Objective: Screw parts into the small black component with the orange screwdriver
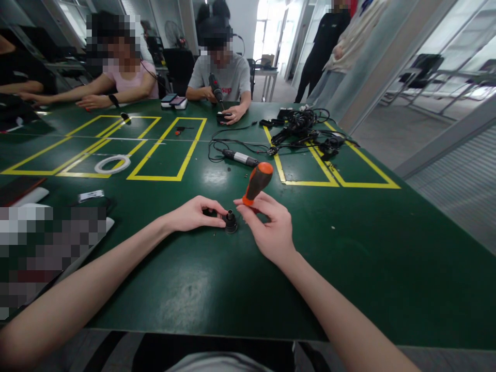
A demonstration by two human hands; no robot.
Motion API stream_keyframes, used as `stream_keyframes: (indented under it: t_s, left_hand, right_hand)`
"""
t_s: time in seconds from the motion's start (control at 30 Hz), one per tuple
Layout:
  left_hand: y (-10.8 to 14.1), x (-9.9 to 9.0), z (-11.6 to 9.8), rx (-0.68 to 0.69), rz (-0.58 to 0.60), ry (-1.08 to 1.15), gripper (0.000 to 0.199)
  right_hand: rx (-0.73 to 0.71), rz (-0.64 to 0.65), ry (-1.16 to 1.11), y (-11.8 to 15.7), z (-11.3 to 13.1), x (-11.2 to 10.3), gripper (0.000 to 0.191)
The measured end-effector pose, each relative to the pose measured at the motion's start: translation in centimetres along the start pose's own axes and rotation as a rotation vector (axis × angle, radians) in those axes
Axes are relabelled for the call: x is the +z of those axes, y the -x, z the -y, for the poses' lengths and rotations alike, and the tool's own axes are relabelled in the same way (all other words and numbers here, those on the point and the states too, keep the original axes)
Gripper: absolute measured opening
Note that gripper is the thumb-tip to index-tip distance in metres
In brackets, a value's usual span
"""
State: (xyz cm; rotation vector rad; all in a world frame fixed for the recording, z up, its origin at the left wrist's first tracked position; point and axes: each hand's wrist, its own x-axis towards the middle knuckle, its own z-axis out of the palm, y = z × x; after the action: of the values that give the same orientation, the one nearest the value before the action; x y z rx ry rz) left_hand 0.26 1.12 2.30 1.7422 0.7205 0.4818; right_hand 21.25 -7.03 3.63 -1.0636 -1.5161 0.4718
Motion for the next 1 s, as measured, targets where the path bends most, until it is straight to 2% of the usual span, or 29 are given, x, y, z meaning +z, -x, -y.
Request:
stream_keyframes:
  t_s: [0.07, 0.2, 0.47, 0.63, 0.73, 0.83, 1.0]
  left_hand:
    - [0.01, 0.00, -0.02, -0.001, -0.004, 0.001, 0.031]
    - [-0.03, -0.05, 0.16, -0.012, 0.001, 0.001, 0.032]
    - [-0.05, -0.08, 0.26, 0.016, 0.022, -0.035, 0.037]
    - [-0.06, 0.05, 0.19, 0.033, 0.015, -0.046, 0.036]
    - [-0.07, 0.06, 0.21, 0.040, 0.018, -0.050, 0.037]
    - [-0.08, 0.09, 0.22, 0.052, 0.014, -0.054, 0.037]
    - [-0.06, 0.13, 0.23, 0.042, 0.011, -0.065, 0.037]
  right_hand:
    - [0.042, -0.041, -0.043, 0.09, -0.13, 0.10, 0.001]
    - [0.087, -0.098, -0.090, 0.20, -0.38, 0.26, 0.018]
    - [-0.047, 0.017, -0.110, -0.06, 0.01, 0.29, 0.010]
    - [0.042, 0.085, -0.217, 0.06, 0.04, 0.50, 0.015]
    - [0.099, 0.098, -0.290, 0.30, -0.08, 0.59, 0.007]
    - [0.135, 0.069, -0.333, 0.52, -0.22, 0.61, 0.015]
    - [0.164, 0.022, -0.308, 0.37, -0.19, 0.57, 0.016]
